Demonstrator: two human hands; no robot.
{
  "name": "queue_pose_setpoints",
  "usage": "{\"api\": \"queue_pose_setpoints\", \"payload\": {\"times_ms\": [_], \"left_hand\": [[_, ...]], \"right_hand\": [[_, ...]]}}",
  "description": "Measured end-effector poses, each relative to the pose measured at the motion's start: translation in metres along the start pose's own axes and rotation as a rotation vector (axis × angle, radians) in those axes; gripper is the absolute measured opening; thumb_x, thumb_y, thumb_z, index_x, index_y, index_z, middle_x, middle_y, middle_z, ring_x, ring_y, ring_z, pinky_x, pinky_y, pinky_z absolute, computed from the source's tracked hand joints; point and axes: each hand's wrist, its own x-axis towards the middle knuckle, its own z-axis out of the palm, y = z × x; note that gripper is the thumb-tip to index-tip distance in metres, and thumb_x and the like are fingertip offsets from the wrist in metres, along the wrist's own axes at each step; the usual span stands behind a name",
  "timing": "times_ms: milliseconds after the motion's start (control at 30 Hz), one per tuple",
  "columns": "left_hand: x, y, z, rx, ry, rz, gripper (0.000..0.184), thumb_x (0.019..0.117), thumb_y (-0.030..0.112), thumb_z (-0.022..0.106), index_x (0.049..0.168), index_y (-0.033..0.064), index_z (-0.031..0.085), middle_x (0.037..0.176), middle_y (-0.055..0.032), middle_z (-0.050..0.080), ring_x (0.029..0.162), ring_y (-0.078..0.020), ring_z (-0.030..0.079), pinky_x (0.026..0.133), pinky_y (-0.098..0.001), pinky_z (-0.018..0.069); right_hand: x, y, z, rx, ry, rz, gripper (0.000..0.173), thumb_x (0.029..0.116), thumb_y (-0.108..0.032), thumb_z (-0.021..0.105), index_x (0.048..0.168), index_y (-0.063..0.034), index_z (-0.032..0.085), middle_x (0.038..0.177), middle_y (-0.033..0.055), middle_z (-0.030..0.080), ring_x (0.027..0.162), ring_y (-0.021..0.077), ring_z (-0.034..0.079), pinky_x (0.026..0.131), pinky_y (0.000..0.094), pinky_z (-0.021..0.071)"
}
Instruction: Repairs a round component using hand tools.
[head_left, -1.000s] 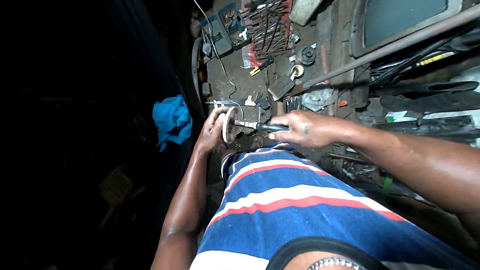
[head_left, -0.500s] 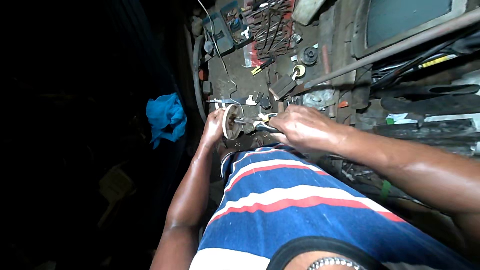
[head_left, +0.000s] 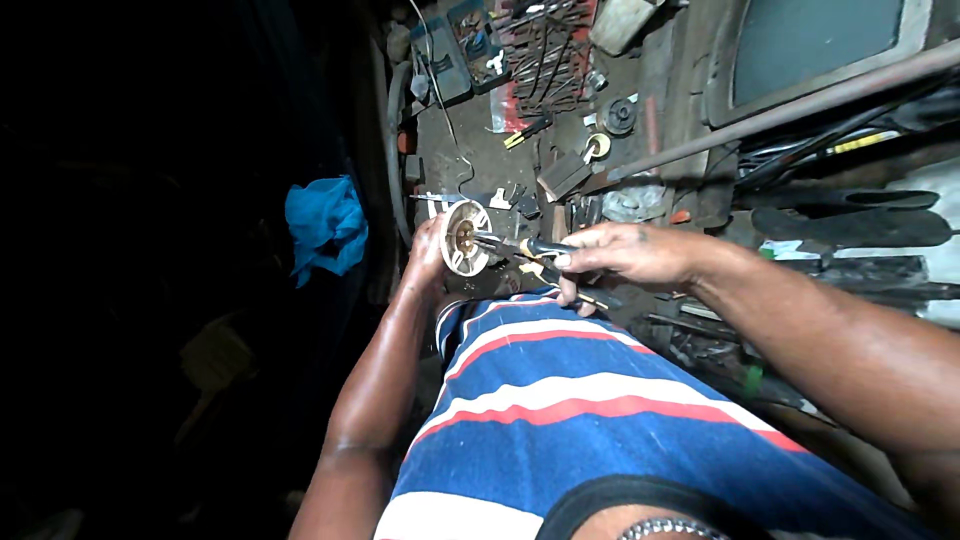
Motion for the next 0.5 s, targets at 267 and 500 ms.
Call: {"api": "queue_pose_setpoints", "payload": {"times_ms": [267,500], "left_hand": [[-0.0029,0.002,0.0011,0.006,-0.012,-0.037,0.039,0.1106,0.029,0.036,0.105,0.0071,0.067,0.091,-0.0051,0.072,0.083,-0.015,0.07,0.074,-0.0352,0.0608],[0.0003,0.0016,0.0004,0.005,-0.079,-0.046,0.039,0.1108,0.029,0.037,0.107,0.0064,0.069,0.093,-0.005,0.072,0.085,-0.0137,0.07,0.077,-0.0349,0.0605]], "right_hand": [[0.0057,0.005,-0.0056,0.08,-0.029,-0.002,0.031,0.109,-0.022,0.041,0.114,-0.0002,0.062,0.086,0.0169,0.072,0.078,0.0288,0.074,0.065,0.0405,0.0627],[0.0098,0.0074,-0.0082,0.091,-0.039,0.009,0.03,0.1084,-0.022,0.041,0.11,-0.0004,0.062,0.083,0.0161,0.07,0.074,0.0278,0.073,0.062,0.0404,0.0632]]}}
